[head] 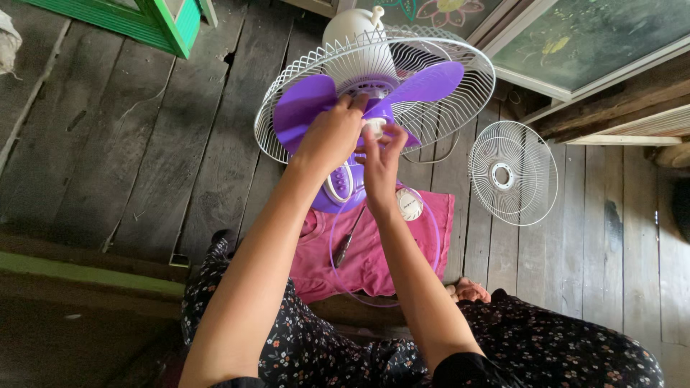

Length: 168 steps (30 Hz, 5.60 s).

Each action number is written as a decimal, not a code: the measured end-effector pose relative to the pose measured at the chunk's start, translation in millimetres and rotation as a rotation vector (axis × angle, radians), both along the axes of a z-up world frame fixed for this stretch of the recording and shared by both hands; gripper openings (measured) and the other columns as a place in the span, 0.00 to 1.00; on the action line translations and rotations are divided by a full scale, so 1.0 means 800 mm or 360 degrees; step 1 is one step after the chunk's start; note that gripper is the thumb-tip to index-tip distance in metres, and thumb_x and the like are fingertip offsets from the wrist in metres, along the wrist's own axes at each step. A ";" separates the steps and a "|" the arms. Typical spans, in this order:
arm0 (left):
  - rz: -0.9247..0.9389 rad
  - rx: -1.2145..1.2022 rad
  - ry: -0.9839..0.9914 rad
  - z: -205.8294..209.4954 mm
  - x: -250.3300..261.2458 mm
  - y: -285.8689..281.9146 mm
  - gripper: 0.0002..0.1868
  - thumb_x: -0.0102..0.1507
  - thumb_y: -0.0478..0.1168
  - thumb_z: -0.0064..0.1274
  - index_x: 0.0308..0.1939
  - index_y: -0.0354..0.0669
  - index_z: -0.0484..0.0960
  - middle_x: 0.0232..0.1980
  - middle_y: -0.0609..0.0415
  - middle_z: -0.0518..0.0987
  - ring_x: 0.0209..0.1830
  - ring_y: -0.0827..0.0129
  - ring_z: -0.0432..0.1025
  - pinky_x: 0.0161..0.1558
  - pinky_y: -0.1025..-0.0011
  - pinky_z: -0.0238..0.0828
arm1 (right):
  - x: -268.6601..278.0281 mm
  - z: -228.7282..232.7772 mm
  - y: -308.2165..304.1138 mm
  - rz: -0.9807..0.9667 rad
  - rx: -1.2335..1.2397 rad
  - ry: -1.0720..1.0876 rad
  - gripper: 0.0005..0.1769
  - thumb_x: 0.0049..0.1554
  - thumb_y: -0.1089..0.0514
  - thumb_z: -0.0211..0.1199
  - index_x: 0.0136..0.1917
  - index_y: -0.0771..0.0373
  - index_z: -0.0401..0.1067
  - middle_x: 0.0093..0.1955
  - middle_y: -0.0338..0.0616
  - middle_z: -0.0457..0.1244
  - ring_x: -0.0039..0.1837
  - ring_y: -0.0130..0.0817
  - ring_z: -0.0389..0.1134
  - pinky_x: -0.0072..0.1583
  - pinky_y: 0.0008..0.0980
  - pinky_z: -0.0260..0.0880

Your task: The person assembles a purple table fan by attaching the front protective cage and securing it with a screw. They use a screwdriver to tighten the central screw on the fan cage while sitting on the floor.

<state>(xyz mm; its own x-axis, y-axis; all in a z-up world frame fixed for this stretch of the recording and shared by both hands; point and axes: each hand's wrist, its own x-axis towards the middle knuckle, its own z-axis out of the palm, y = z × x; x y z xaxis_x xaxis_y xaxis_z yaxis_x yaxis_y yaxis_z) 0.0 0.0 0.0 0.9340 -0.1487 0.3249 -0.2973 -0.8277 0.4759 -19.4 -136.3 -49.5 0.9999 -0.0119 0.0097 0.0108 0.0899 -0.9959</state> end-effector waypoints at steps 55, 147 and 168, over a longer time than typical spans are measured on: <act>0.0029 -0.0163 0.0004 -0.003 0.002 -0.004 0.19 0.69 0.41 0.49 0.60 0.32 0.73 0.48 0.33 0.80 0.37 0.44 0.80 0.36 0.52 0.78 | 0.033 -0.031 -0.005 -0.0039 0.0424 0.0293 0.19 0.66 0.50 0.58 0.57 0.58 0.52 0.45 0.51 0.63 0.41 0.34 0.66 0.43 0.35 0.70; 0.0108 -0.0041 0.0008 -0.015 -0.014 0.005 0.15 0.68 0.39 0.51 0.53 0.29 0.76 0.50 0.34 0.81 0.42 0.40 0.78 0.42 0.50 0.77 | 0.043 -0.039 0.002 -0.0070 0.0317 0.0072 0.16 0.65 0.56 0.60 0.54 0.64 0.55 0.44 0.53 0.68 0.40 0.33 0.70 0.41 0.32 0.73; -0.0167 -0.0903 0.0248 -0.013 0.001 0.020 0.19 0.66 0.35 0.59 0.59 0.34 0.75 0.38 0.48 0.84 0.25 0.67 0.79 0.29 0.68 0.75 | -0.007 -0.089 -0.136 0.0410 -0.0152 0.0497 0.08 0.63 0.59 0.56 0.54 0.64 0.66 0.46 0.45 0.68 0.46 0.31 0.71 0.48 0.31 0.72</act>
<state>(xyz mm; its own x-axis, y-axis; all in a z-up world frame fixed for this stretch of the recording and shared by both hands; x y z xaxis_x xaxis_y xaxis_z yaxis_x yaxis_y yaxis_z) 1.1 15.8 -10.7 0.9667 -0.0860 0.2408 -0.2549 -0.4015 0.8797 -24.9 -244.8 -120.6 0.9252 0.2252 -0.3054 -0.3037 -0.0429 -0.9518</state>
